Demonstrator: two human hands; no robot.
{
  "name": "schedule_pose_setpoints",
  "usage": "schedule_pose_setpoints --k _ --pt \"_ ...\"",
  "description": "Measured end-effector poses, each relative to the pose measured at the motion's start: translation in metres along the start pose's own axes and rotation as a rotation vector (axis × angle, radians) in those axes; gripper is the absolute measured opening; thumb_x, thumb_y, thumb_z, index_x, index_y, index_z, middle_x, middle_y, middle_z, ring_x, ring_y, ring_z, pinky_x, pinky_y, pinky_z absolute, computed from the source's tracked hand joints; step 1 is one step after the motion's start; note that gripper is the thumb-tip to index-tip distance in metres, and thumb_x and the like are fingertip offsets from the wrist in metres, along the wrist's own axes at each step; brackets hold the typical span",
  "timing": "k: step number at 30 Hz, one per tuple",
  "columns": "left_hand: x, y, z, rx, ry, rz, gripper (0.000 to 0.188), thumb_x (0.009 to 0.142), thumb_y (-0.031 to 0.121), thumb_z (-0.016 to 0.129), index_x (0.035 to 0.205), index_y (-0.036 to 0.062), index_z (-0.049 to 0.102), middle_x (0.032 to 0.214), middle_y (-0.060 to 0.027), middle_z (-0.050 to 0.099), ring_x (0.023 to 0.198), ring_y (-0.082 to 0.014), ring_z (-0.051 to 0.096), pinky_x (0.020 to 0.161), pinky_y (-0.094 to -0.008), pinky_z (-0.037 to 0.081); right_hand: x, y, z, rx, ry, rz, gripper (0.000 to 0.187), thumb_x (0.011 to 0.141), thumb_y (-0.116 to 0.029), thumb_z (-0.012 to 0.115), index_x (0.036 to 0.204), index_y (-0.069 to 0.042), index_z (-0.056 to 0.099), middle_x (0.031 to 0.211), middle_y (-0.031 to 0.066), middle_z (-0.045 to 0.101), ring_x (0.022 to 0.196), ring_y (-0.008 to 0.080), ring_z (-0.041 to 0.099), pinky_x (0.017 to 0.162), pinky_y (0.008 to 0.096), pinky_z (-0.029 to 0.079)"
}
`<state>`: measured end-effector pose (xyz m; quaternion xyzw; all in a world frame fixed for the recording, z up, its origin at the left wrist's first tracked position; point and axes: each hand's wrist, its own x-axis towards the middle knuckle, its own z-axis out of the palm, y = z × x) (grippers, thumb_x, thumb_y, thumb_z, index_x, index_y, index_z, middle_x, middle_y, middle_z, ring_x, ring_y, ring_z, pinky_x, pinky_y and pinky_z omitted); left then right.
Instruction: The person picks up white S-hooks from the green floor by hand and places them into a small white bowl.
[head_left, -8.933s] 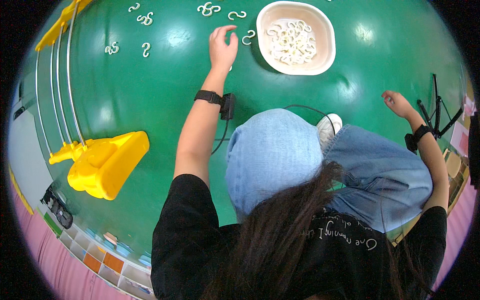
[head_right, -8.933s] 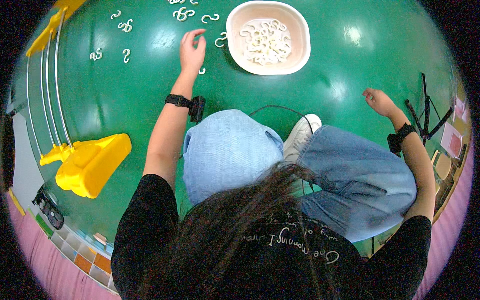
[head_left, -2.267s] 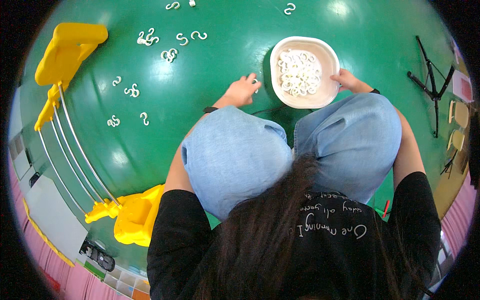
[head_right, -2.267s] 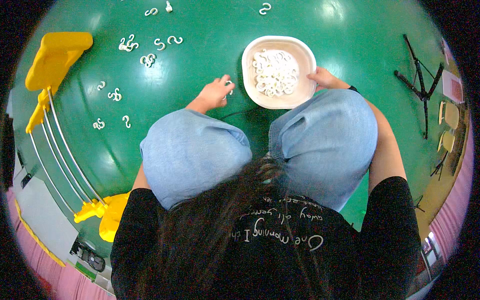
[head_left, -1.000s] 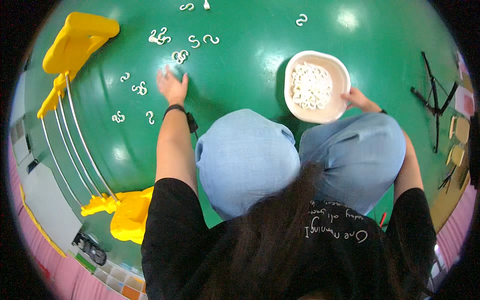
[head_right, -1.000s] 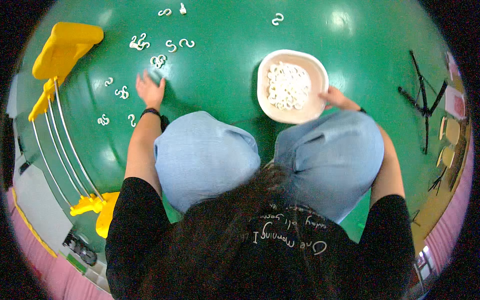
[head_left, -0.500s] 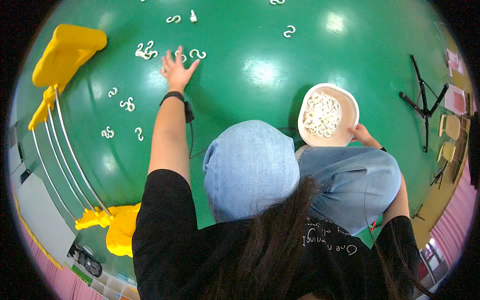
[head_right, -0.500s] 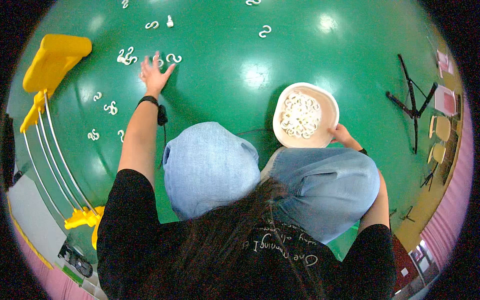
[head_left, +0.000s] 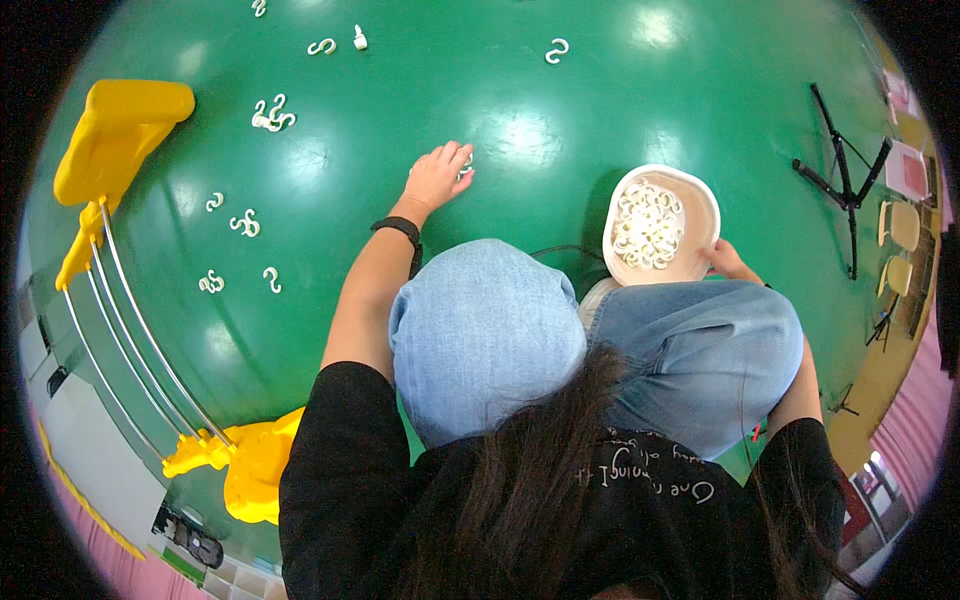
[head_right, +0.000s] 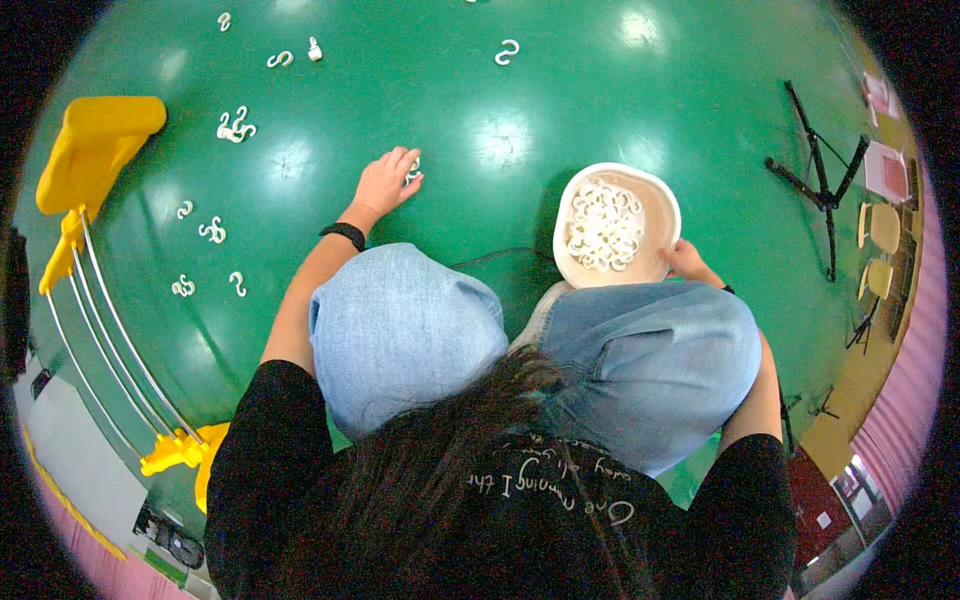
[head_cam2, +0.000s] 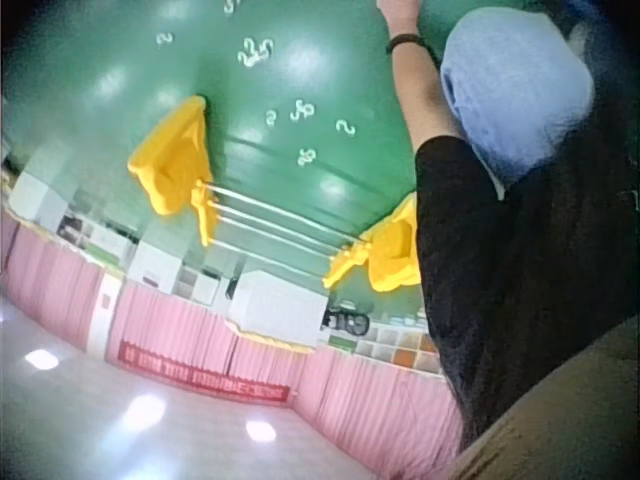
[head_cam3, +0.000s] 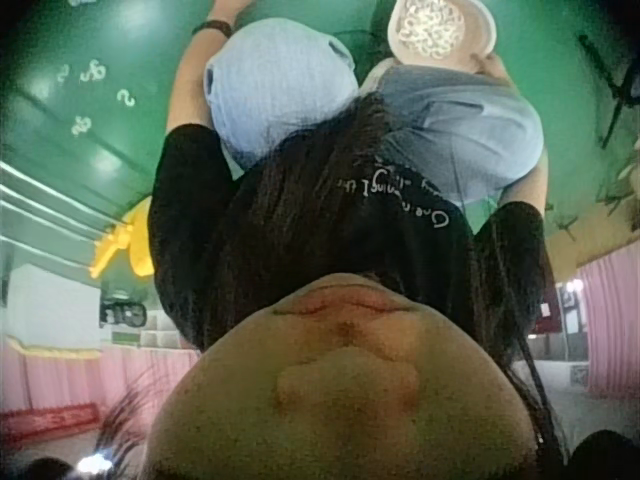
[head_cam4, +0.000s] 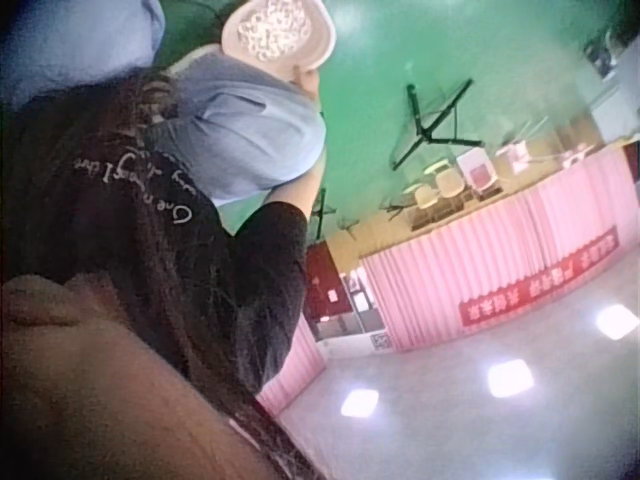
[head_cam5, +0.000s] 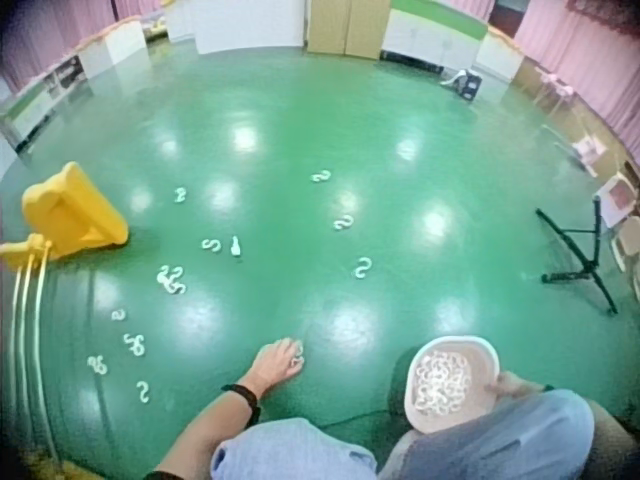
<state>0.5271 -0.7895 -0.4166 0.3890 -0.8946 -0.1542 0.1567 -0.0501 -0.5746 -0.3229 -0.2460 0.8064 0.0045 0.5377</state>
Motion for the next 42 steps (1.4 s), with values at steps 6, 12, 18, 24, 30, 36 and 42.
schedule_pose_setpoints --k 6,12,18,24,30,36,42 --pt "-0.001 -0.011 -0.029 -0.067 -0.091 -0.329 0.047 0.078 0.022 0.065 0.12 0.0113 0.048 0.102 -0.0105 0.055 0.083 -0.0297 0.063 0.068 -0.0412 0.053 0.016 -0.014 0.001 -0.011 0.0 -0.066 0.041 0.086 -0.022 0.06 0.119 0.001 0.053 0.095 0.0123 0.068 0.075 0.0226 0.069 0.057 0.0341 0.057" --pt "0.024 -0.029 -0.043 -0.385 0.316 -0.671 0.049 0.073 0.028 0.072 0.114 0.008 0.052 0.098 -0.0122 0.06 0.077 -0.028 0.063 0.07 -0.0379 0.052 0.031 -0.067 0.035 -0.054 -0.088 -0.211 0.037 0.087 -0.025 0.061 0.113 0.001 0.059 0.096 0.0123 0.068 0.075 0.0207 0.068 0.057 0.0325 0.057" --pt "0.101 0.038 -0.085 -1.055 0.17 -0.783 0.046 0.077 0.027 0.077 0.11 0.0031 0.055 0.092 -0.0056 0.061 0.076 -0.0131 0.058 0.065 -0.0267 0.048 0.035 -0.142 0.079 -0.053 -0.19 -0.294 0.042 0.087 -0.028 0.063 0.12 -0.002 0.056 0.101 0.0114 0.067 0.082 0.0215 0.068 0.067 0.0333 0.058" --pt "0.118 0.092 -0.139 -1.26 0.055 -0.599 0.047 0.081 0.029 0.073 0.117 0.0087 0.053 0.093 -0.0003 0.058 0.07 -0.0063 0.054 0.051 -0.021 0.043 0.033 -0.221 0.123 -0.244 -0.241 -0.441 0.043 0.087 -0.033 0.063 0.12 -0.005 0.058 0.095 0.0066 0.067 0.072 0.0165 0.064 0.059 0.0293 0.053" --pt "0.078 0.076 -0.147 -1.262 0.034 -0.537 0.053 0.088 0.031 0.067 0.129 0.0036 0.046 0.108 -0.0076 0.06 0.1 -0.0149 0.058 0.08 -0.0283 0.049 0.018 -0.254 0.146 -0.199 -0.383 -0.432 0.046 0.089 -0.036 0.059 0.124 -0.006 0.055 0.099 0.0054 0.065 0.086 0.0141 0.061 0.066 0.0313 0.053" --pt "0.058 0.061 -0.114 -1.433 -0.071 -0.575 0.047 0.099 0.035 0.047 0.137 0.0067 0.044 0.13 -0.0111 0.055 0.115 -0.0177 0.054 0.1 -0.0308 0.041 0.014 -0.249 0.132 -0.239 -0.365 -0.422 0.051 0.09 -0.04 0.06 0.127 -0.007 0.052 0.105 0.005 0.064 0.091 0.0166 0.062 0.069 0.0308 0.052" --pt "0.031 0.02 -0.1 -1.14 0.129 -0.592 0.034 0.099 0.031 0.047 0.12 0.0073 0.059 0.116 -0.0041 0.064 0.109 -0.014 0.056 0.089 -0.0276 0.043 0.027 -0.206 0.107 -0.059 -0.317 -0.407 0.045 0.092 -0.039 0.057 0.126 -0.011 0.053 0.113 0.0083 0.063 0.095 0.0201 0.063 0.077 0.0355 0.051"
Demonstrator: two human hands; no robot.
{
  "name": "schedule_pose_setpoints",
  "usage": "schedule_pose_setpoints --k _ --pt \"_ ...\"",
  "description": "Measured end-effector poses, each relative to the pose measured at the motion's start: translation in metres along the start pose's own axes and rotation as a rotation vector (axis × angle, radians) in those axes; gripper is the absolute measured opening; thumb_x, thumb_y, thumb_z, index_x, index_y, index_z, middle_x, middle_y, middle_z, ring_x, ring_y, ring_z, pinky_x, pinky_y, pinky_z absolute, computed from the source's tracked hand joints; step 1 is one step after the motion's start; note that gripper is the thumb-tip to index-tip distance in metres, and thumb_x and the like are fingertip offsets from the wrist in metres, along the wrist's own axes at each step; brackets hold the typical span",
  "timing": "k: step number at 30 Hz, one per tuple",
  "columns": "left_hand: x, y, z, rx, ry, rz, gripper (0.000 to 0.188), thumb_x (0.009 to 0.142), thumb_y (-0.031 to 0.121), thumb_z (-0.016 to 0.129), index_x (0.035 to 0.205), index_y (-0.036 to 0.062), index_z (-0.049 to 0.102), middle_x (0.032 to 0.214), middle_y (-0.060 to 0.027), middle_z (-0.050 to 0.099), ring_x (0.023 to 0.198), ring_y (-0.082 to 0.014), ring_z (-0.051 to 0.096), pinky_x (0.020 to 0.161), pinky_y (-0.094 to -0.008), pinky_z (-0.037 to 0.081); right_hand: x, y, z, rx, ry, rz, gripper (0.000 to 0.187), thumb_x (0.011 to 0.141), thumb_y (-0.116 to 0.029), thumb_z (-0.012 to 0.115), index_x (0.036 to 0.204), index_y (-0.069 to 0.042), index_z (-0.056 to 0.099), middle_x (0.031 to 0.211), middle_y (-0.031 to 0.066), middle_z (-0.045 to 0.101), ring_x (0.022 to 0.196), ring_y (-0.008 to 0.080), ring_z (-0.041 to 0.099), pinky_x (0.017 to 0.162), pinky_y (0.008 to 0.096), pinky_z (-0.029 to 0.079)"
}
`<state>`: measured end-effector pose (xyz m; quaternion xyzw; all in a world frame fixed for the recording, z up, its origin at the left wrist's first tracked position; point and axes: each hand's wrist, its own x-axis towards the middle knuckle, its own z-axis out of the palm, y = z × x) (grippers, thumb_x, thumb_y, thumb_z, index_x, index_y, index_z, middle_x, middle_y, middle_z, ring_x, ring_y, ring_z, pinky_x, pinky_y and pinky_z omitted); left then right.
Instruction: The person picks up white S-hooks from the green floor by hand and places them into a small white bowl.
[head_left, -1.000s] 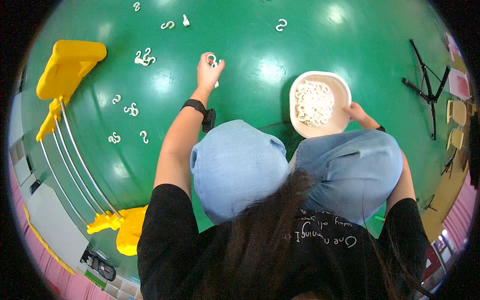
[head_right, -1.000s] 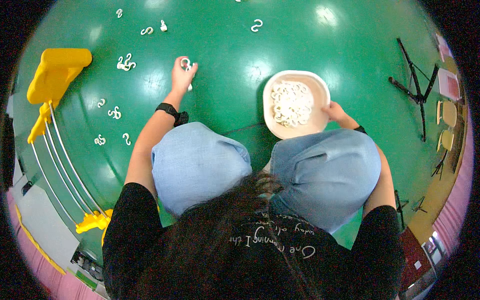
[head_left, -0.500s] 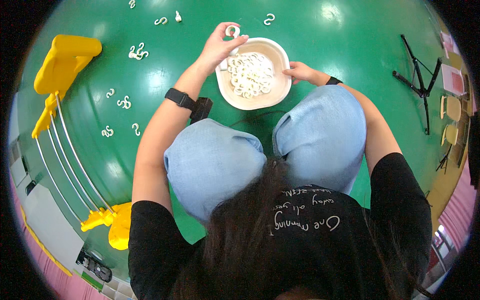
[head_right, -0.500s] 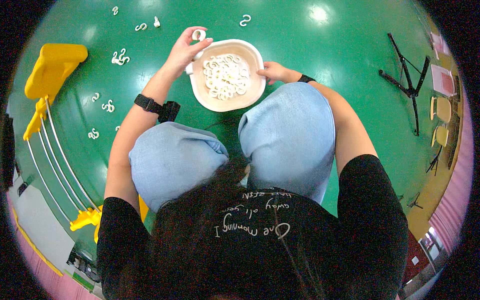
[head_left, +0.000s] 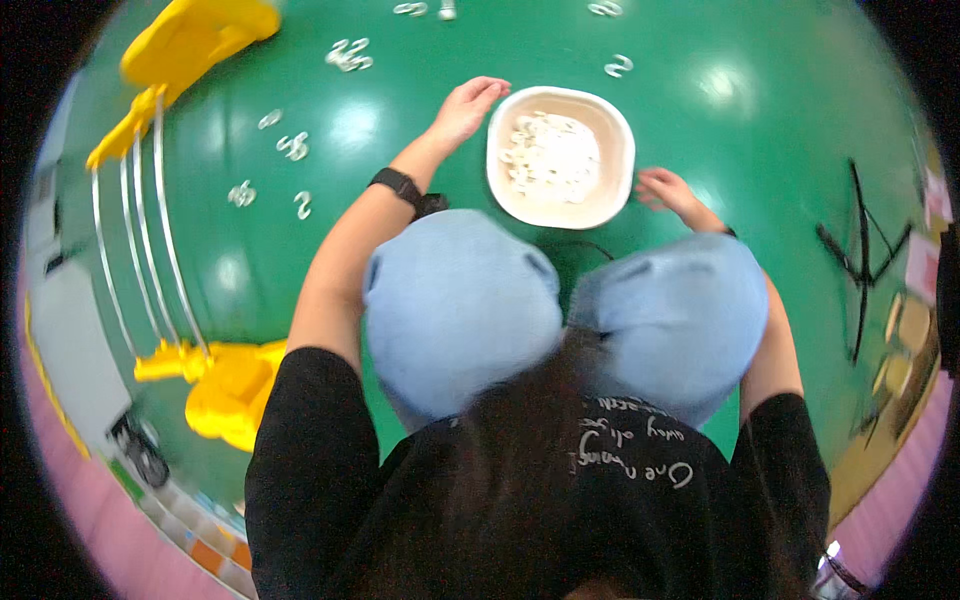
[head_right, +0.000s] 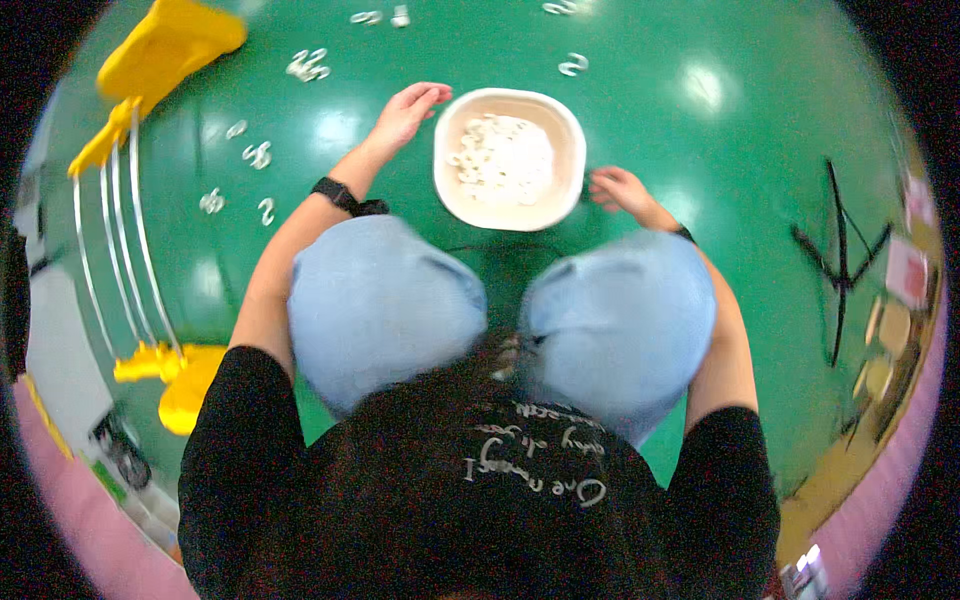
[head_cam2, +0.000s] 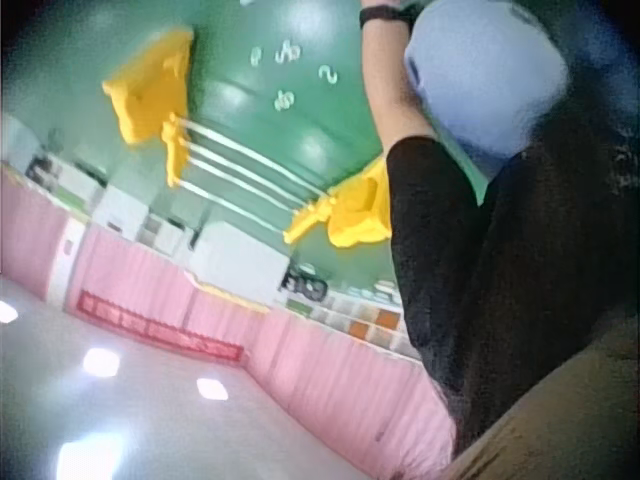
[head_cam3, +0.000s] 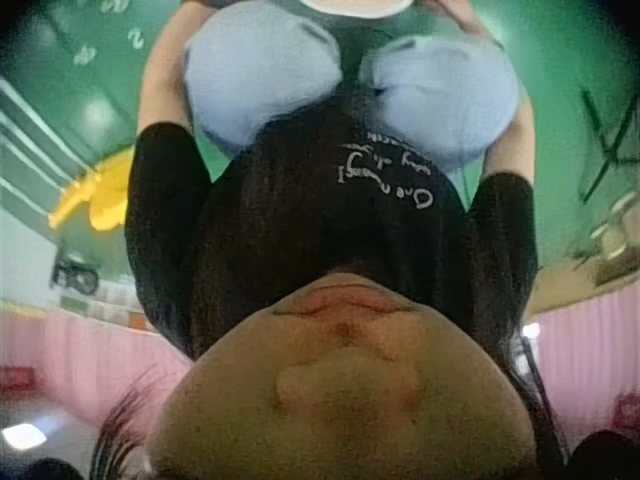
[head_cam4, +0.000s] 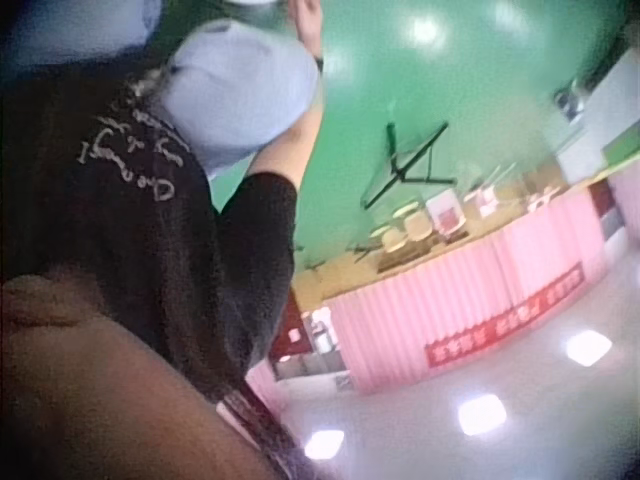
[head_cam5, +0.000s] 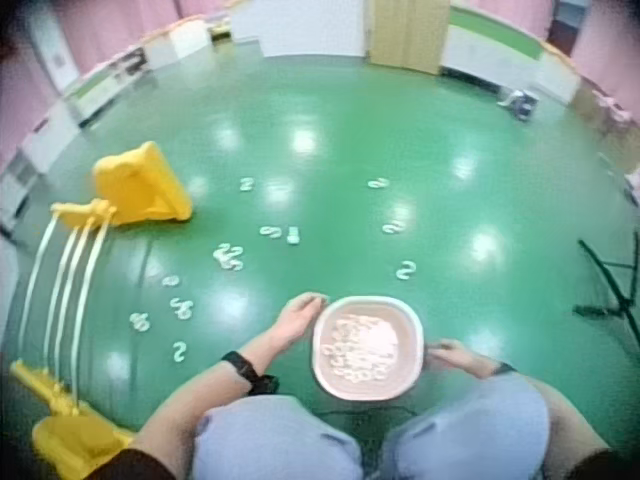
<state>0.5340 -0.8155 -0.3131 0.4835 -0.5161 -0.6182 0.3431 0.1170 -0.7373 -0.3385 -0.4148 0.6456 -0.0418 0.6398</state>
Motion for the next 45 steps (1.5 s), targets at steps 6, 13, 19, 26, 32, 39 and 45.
schedule_pose_setpoints --k 6,13,19,26,32,39,45 --pt "-0.065 -0.069 -0.137 0.557 0.962 -0.076 0.046 0.076 0.021 0.065 0.118 0.0058 0.053 0.112 -0.0159 0.059 0.11 -0.0308 0.053 0.097 -0.0416 0.039 -0.001 0.062 -0.026 0.1 0.05 0.069 0.04 0.094 -0.033 0.055 0.127 -0.012 0.051 0.108 0.0057 0.065 0.091 0.0187 0.065 0.071 0.0337 0.051" --pt "-0.219 -0.132 -0.234 1.031 1.183 -0.763 0.097 0.073 0.06 0.067 0.147 0.0168 0.021 0.15 -0.0217 0.022 0.139 -0.0407 0.016 0.108 -0.0607 0.018 -0.006 0.087 -0.046 -0.163 0.061 0.196 0.032 0.096 -0.027 0.049 0.124 -0.012 0.054 0.107 0.0049 0.065 0.09 0.016 0.065 0.071 0.0324 0.051" --pt "-0.22 -0.147 -0.25 0.928 1.223 -0.594 0.093 0.082 0.062 0.057 0.15 0.0155 0.014 0.152 -0.0231 0.016 0.141 -0.0409 0.012 0.11 -0.0622 0.012 -0.023 0.123 -0.158 -0.282 0.245 0.047 0.032 0.092 -0.024 0.057 0.119 -0.006 0.056 0.097 0.0084 0.066 0.083 0.017 0.064 0.067 0.0313 0.05" --pt "-0.219 -0.161 -0.274 1.182 1.18 -0.612 0.071 0.094 0.052 0.04 0.15 0.0162 0.016 0.153 -0.0228 0.012 0.141 -0.0439 0.007 0.107 -0.0683 0.005 -0.105 0.114 -0.138 -0.156 0.386 0.094 0.028 0.092 -0.026 0.06 0.11 -0.004 0.06 0.088 0.0061 0.065 0.077 0.0154 0.061 0.067 0.0287 0.049" --pt "-0.196 -0.172 -0.317 1.242 1.251 -0.67 0.069 0.094 0.052 0.04 0.15 0.0177 0.018 0.153 -0.0219 0.015 0.141 -0.0453 0.01 0.105 -0.0701 0.008 -0.154 0.105 -0.169 -0.2 0.447 0.159 0.029 0.092 -0.027 0.061 0.11 -0.003 0.06 0.087 0.0059 0.065 0.076 0.015 0.061 0.067 0.0286 0.049" --pt "-0.212 -0.189 -0.432 1.428 0.99 -0.649 0.058 0.095 0.045 0.04 0.142 0.0126 0.036 0.148 -0.0186 0.029 0.136 -0.0427 0.024 0.109 -0.06 0.017 -0.186 0.104 -0.17 -0.235 0.467 0.19 0.03 0.092 -0.027 0.061 0.109 -0.003 0.06 0.087 0.0056 0.065 0.076 0.0146 0.06 0.067 0.0286 0.049" --pt "-0.217 -0.188 -0.458 1.202 0.836 -0.765 0.052 0.094 0.043 0.041 0.136 0.0122 0.047 0.144 -0.0188 0.036 0.133 -0.0399 0.03 0.111 -0.0508 0.022 -0.193 0.117 -0.159 -0.269 0.449 0.098 0.031 0.092 -0.028 0.062 0.109 -0.003 0.06 0.087 0.0053 0.064 0.076 0.0142 0.06 0.067 0.0285 0.048"
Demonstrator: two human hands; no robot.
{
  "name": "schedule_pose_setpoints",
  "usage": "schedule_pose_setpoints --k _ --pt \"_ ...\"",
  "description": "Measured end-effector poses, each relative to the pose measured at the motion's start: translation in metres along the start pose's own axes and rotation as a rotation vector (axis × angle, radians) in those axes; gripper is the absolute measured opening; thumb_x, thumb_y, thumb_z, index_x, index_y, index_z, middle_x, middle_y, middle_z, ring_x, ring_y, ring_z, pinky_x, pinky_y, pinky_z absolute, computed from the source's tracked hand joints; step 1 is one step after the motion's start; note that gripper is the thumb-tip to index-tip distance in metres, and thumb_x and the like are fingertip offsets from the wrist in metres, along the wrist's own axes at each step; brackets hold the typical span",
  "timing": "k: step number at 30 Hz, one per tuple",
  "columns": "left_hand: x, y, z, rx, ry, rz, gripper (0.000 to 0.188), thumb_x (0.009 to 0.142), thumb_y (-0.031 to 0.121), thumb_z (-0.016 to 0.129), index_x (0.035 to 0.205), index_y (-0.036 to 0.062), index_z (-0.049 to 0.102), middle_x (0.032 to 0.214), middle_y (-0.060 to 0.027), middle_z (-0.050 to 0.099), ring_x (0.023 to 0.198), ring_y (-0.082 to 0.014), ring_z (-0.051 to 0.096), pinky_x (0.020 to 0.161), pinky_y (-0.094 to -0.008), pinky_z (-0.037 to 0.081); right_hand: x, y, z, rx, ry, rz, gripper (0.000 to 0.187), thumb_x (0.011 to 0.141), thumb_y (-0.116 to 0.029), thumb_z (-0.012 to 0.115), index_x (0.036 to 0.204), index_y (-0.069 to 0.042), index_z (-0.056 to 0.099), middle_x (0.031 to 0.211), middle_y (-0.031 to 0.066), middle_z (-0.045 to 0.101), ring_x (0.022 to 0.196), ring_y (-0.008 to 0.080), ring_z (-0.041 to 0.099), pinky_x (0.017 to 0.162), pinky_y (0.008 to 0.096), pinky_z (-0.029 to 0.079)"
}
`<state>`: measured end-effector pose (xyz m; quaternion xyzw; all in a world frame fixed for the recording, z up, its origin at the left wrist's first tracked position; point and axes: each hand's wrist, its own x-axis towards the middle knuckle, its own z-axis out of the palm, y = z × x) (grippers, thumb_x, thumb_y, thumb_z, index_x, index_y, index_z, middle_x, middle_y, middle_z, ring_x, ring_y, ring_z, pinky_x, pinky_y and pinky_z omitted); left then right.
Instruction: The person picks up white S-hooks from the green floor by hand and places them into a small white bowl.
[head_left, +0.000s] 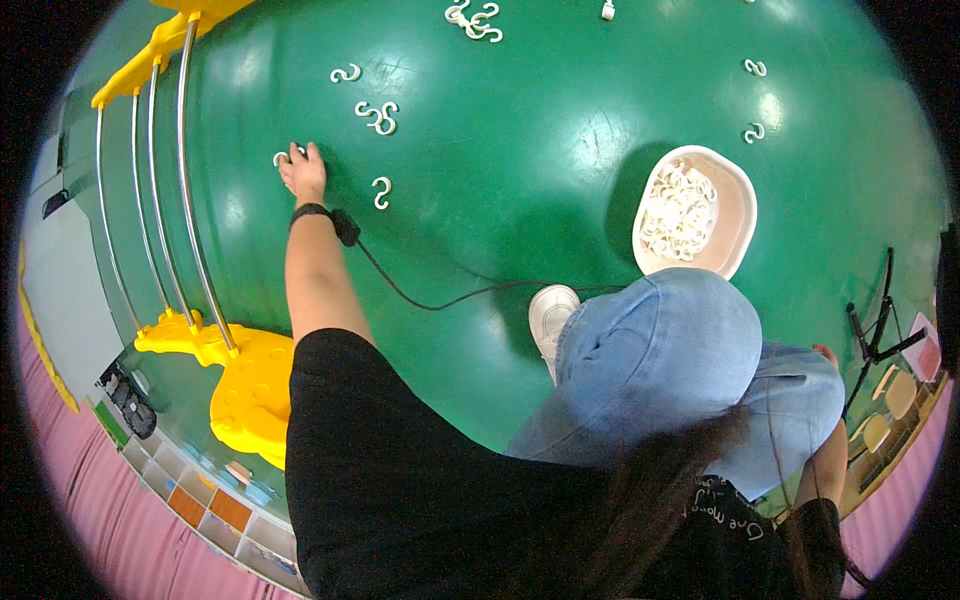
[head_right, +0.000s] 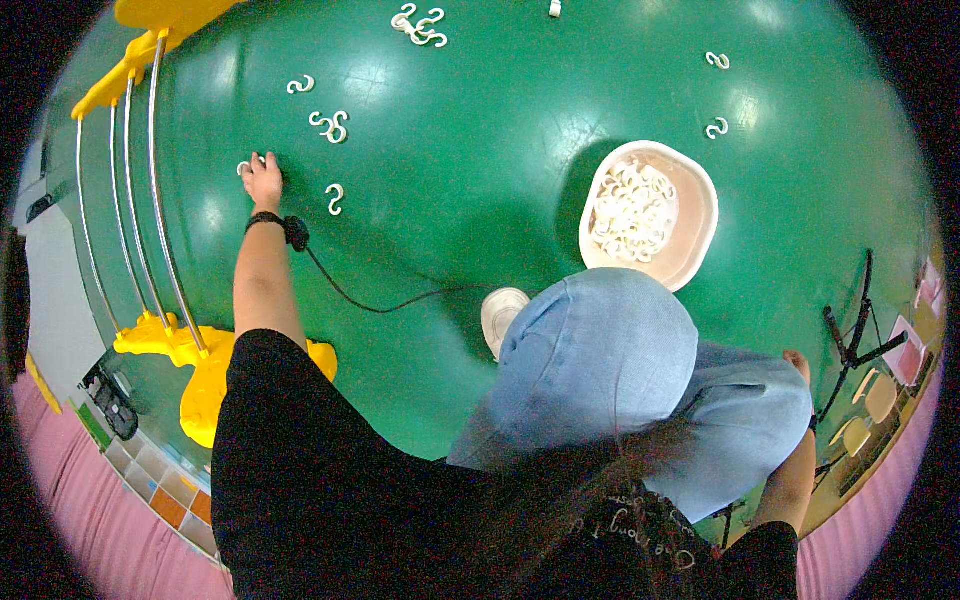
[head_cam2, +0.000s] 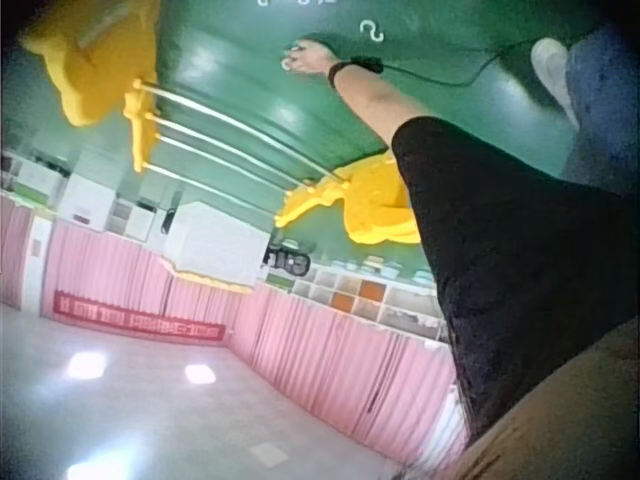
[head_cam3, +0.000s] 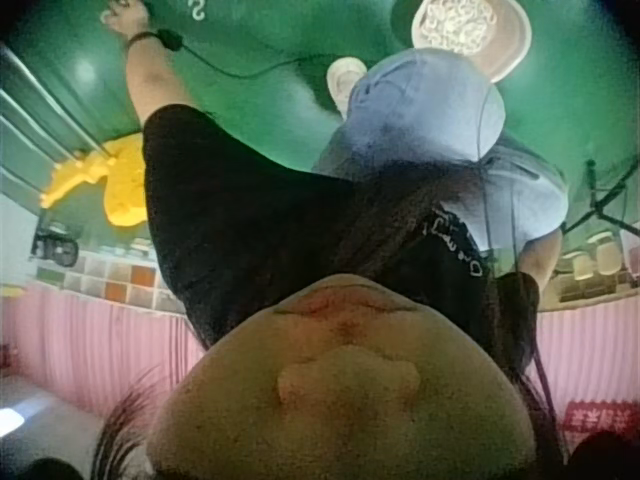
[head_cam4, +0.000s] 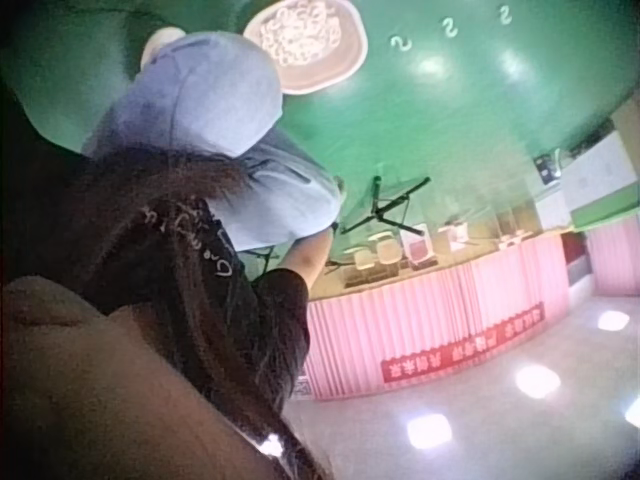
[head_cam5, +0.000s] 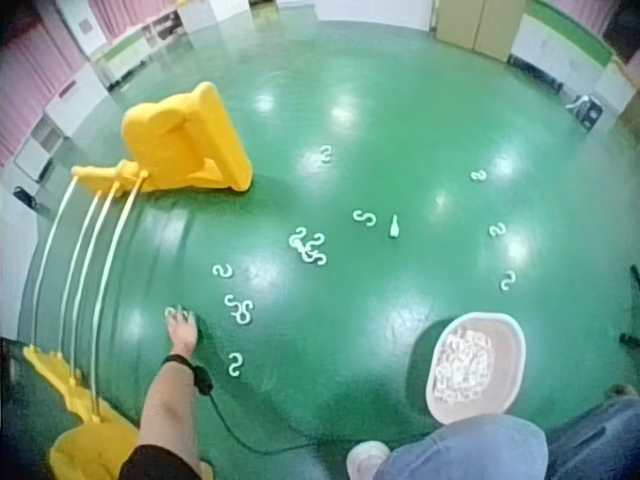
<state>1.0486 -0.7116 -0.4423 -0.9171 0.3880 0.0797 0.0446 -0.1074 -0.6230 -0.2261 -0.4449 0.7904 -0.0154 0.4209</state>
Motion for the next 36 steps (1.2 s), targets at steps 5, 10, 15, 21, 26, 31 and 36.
schedule_pose_setpoints --k 5,10,15,21,26,31,36 --pt "-0.103 0.055 0.023 -0.326 0.257 0.019 0.053 0.095 0.044 0.044 0.14 0.0169 0.039 0.15 -0.0183 0.024 0.139 -0.0416 0.016 0.11 -0.0616 0.011 0.018 0.019 -0.021 0.073 -0.001 0.143 0.034 0.091 -0.029 0.063 0.11 -0.002 0.06 0.089 0.0067 0.065 0.078 0.0148 0.06 0.067 0.0294 0.049" --pt "-0.179 0.087 0.018 -0.384 0.252 0.244 0.068 0.089 0.045 0.053 0.144 0.0105 0.031 0.149 -0.0204 0.022 0.14 -0.0444 0.009 0.109 -0.0645 0.004 0.032 0.024 -0.001 0.051 -0.005 0.177 0.034 0.091 -0.029 0.063 0.111 -0.001 0.06 0.09 0.0071 0.065 0.079 0.0148 0.06 0.068 0.0295 0.049" --pt "-0.168 0.137 0.02 -0.311 0.397 0.268 0.089 0.081 0.053 0.063 0.146 0.0063 0.024 0.148 -0.0282 0.017 0.138 -0.0495 0.01 0.109 -0.0647 0.005 0.032 0.029 -0.011 0.023 0.024 0.213 0.034 0.091 -0.028 0.062 0.112 -0.001 0.06 0.091 0.0074 0.066 0.08 0.0149 0.061 0.069 0.0296 0.049" --pt "-0.098 0.17 0.008 -0.319 0.45 0.374 0.075 0.079 0.052 0.065 0.14 0.0155 0.04 0.143 -0.0254 0.029 0.136 -0.0461 0.02 0.109 -0.0622 0.015 0.03 0.032 -0.007 0.033 0.031 0.221 0.034 0.091 -0.028 0.062 0.112 -0.001 0.06 0.093 0.0077 0.066 0.081 0.015 0.061 0.069 0.0298 0.049" --pt "-0.098 0.191 0.011 -0.244 0.466 0.515 0.049 0.08 0.044 0.066 0.119 0.0169 0.057 0.127 -0.015 0.047 0.124 -0.0377 0.035 0.101 -0.0543 0.029 0.021 0.046 0.003 0.073 0.033 0.22 0.034 0.091 -0.028 0.062 0.113 -0.001 0.06 0.093 0.0077 0.066 0.082 0.0151 0.061 0.07 0.03 0.049" --pt "-0.133 0.21 0.009 -0.208 0.523 0.535 0.026 0.077 0.036 0.069 0.094 0.0166 0.065 0.104 -0.0065 0.057 0.105 -0.0307 0.049 0.084 -0.047 0.04 0.007 0.062 0.003 0.098 0.052 0.222 0.035 0.091 -0.028 0.062 0.114 -0.001 0.06 0.094 0.0078 0.066 0.082 0.0152 0.061 0.071 0.0302 0.05" --pt "-0.148 0.198 -0.005 -0.128 0.464 0.58 0.026 0.075 0.037 0.07 0.091 0.0174 0.065 0.096 -0.0061 0.057 0.09 -0.0297 0.054 0.07 -0.0433 0.048 0.007 0.071 0.014 0.129 0.049 0.212 0.035 0.091 -0.028 0.062 0.114 -0.001 0.06 0.095 0.0078 0.066 0.083 0.0153 0.061 0.072 0.0304 0.05"
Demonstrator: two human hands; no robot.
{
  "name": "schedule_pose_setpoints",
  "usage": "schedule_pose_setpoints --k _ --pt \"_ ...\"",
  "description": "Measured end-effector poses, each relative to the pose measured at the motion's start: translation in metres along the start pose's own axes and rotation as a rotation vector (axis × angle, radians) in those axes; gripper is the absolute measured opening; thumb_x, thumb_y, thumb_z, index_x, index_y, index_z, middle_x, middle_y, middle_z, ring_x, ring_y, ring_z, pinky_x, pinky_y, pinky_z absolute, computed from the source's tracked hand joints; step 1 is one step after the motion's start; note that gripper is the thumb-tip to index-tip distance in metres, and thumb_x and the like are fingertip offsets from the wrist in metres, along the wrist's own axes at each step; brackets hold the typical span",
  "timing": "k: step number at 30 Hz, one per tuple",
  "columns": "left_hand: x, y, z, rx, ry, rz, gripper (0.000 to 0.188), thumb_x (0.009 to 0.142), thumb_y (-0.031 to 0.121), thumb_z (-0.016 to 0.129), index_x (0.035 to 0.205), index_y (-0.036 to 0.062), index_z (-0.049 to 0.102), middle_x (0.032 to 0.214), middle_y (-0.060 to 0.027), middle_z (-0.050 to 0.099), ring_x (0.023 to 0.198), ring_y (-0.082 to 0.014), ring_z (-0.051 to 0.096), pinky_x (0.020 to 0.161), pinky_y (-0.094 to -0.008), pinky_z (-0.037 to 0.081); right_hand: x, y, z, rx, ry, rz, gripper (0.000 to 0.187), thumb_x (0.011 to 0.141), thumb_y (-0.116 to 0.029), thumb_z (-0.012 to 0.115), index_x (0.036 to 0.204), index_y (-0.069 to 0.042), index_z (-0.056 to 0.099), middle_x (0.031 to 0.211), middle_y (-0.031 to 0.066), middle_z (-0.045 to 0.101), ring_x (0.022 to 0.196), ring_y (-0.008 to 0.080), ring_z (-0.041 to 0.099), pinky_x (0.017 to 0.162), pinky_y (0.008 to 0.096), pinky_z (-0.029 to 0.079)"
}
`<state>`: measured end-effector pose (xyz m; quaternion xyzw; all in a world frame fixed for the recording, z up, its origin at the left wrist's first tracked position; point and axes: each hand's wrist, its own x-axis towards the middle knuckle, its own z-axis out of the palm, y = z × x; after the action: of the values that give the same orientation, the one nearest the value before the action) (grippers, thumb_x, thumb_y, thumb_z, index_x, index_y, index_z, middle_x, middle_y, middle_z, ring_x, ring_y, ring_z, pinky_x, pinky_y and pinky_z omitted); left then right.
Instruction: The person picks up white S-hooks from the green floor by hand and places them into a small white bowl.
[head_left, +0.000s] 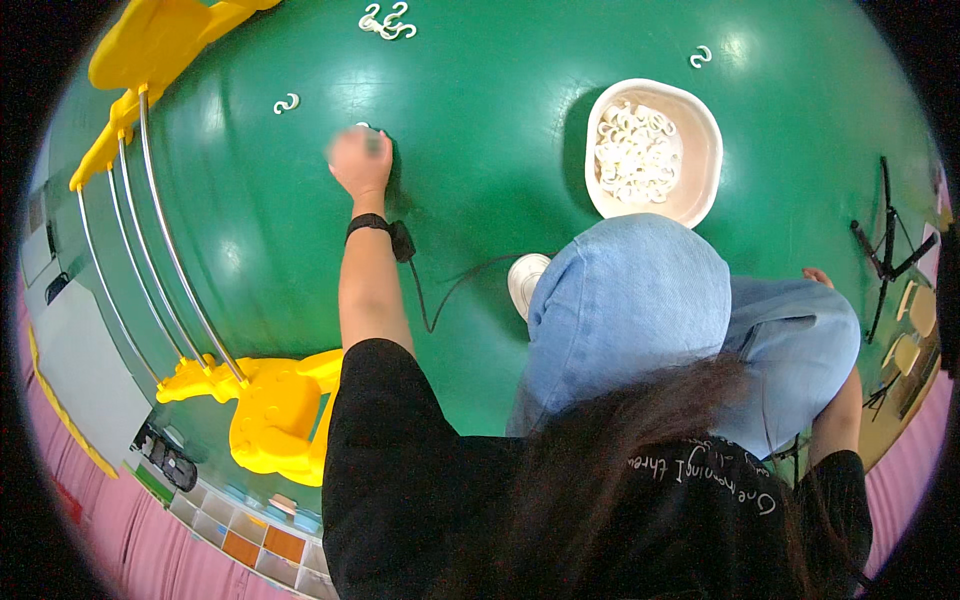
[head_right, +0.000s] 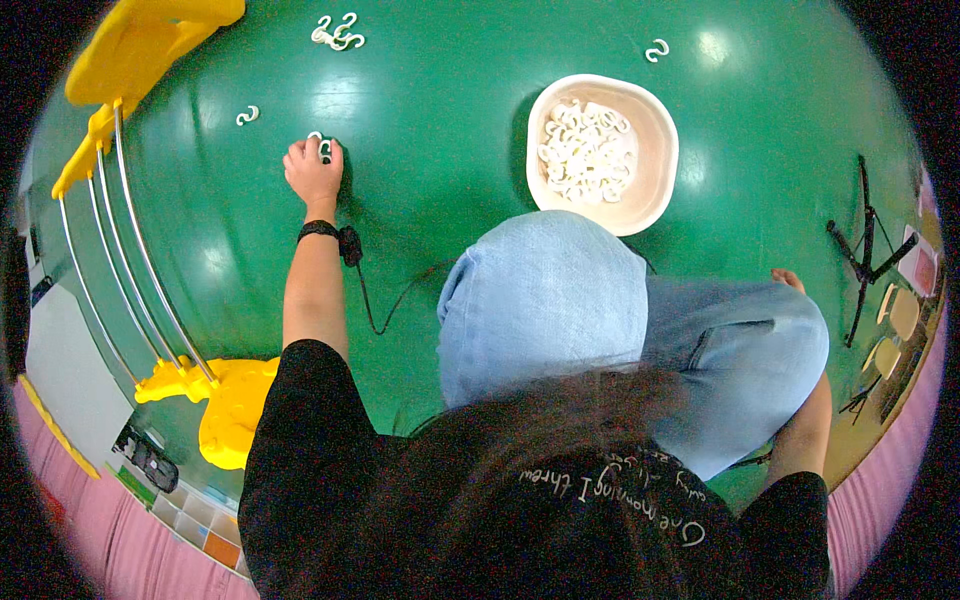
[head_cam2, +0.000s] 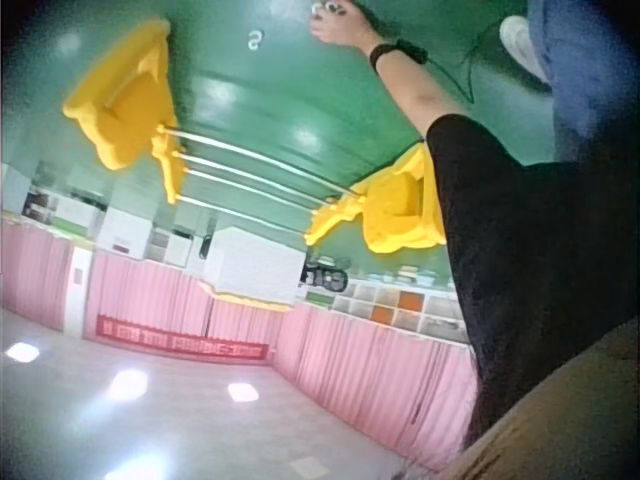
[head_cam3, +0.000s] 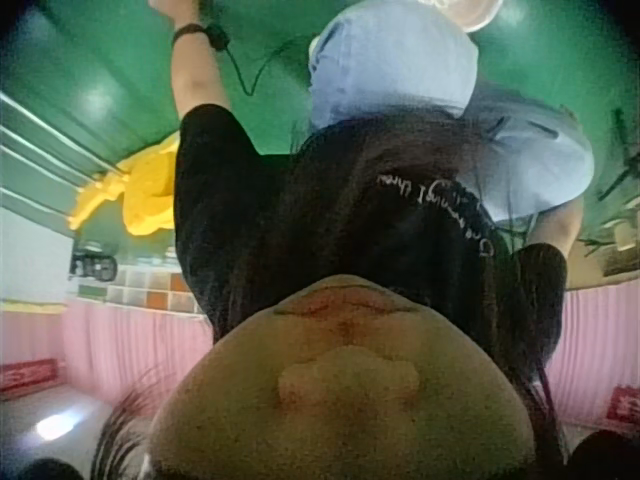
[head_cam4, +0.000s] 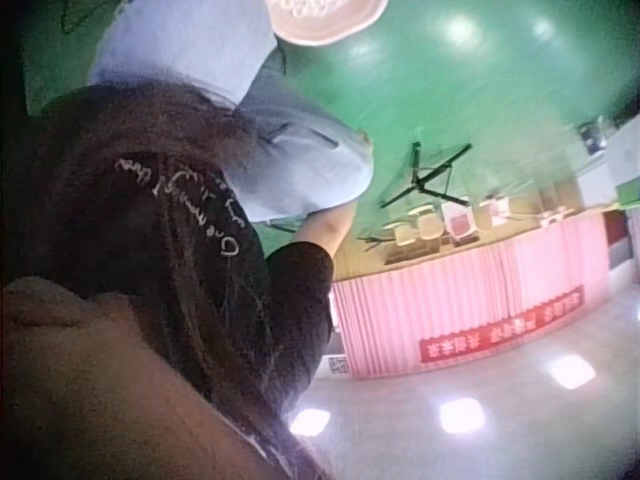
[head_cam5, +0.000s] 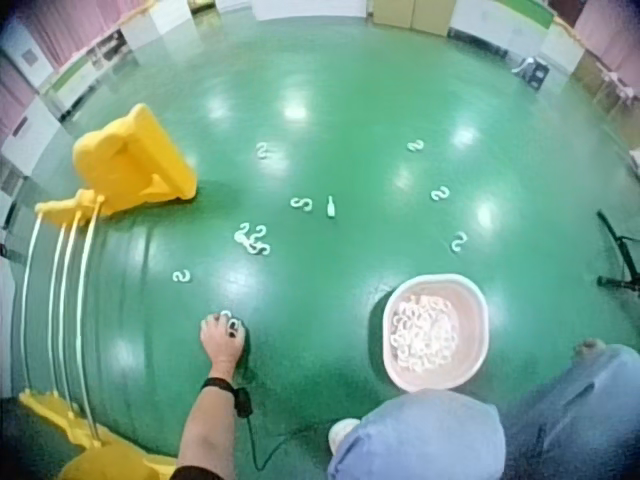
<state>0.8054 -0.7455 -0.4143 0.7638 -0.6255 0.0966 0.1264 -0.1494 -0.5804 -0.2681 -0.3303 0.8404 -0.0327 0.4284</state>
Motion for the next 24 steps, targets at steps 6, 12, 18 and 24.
schedule_pose_setpoints --k 6,12,18,24 --pt "-0.009 -0.003 -0.016 -0.019 -0.01 -0.036 0.027 0.074 0.036 0.071 0.086 0.0136 0.064 0.092 -0.0082 0.057 0.085 -0.0305 0.056 0.068 -0.0422 0.05 0.025 -0.013 0.016 0.033 -0.042 -0.045 0.035 0.091 -0.027 0.062 0.115 -0.001 0.059 0.095 0.0078 0.066 0.084 0.0154 0.061 0.072 0.0306 0.05" --pt "0.004 0.086 -0.034 -0.583 -0.059 -0.02 0.026 0.077 0.026 0.072 0.084 0.0055 0.058 0.089 -0.0124 0.056 0.082 -0.0305 0.056 0.071 -0.0401 0.047 0.045 -0.029 0.028 0.027 -0.067 -0.111 0.035 0.091 -0.027 0.062 0.115 -0.002 0.059 0.096 0.0079 0.066 0.085 0.0155 0.061 0.073 0.0309 0.05" --pt "0.005 0.238 -0.108 -1.104 -0.391 0.393 0.035 0.072 0.032 0.075 0.089 0.0057 0.06 0.097 -0.0086 0.057 0.076 -0.0239 0.062 0.066 -0.0345 0.052 0.03 -0.099 0.058 -0.046 -0.104 -0.111 0.038 0.091 -0.028 0.06 0.119 -0.003 0.058 0.1 0.0084 0.066 0.088 0.0169 0.062 0.076 0.0308 0.05" --pt "-0.003 0.323 -0.101 -1.145 -0.432 0.698 0.033 0.08 0.035 0.07 0.097 0.0073 0.064 0.099 -0.011 0.057 0.09 -0.0287 0.06 0.08 -0.0387 0.049 0.012 -0.111 0.056 0.014 -0.108 -0.089 0.036 0.094 -0.025 0.054 0.125 -0.007 0.054 0.104 0.0096 0.065 0.085 0.0182 0.062 0.071 0.0314 0.052"
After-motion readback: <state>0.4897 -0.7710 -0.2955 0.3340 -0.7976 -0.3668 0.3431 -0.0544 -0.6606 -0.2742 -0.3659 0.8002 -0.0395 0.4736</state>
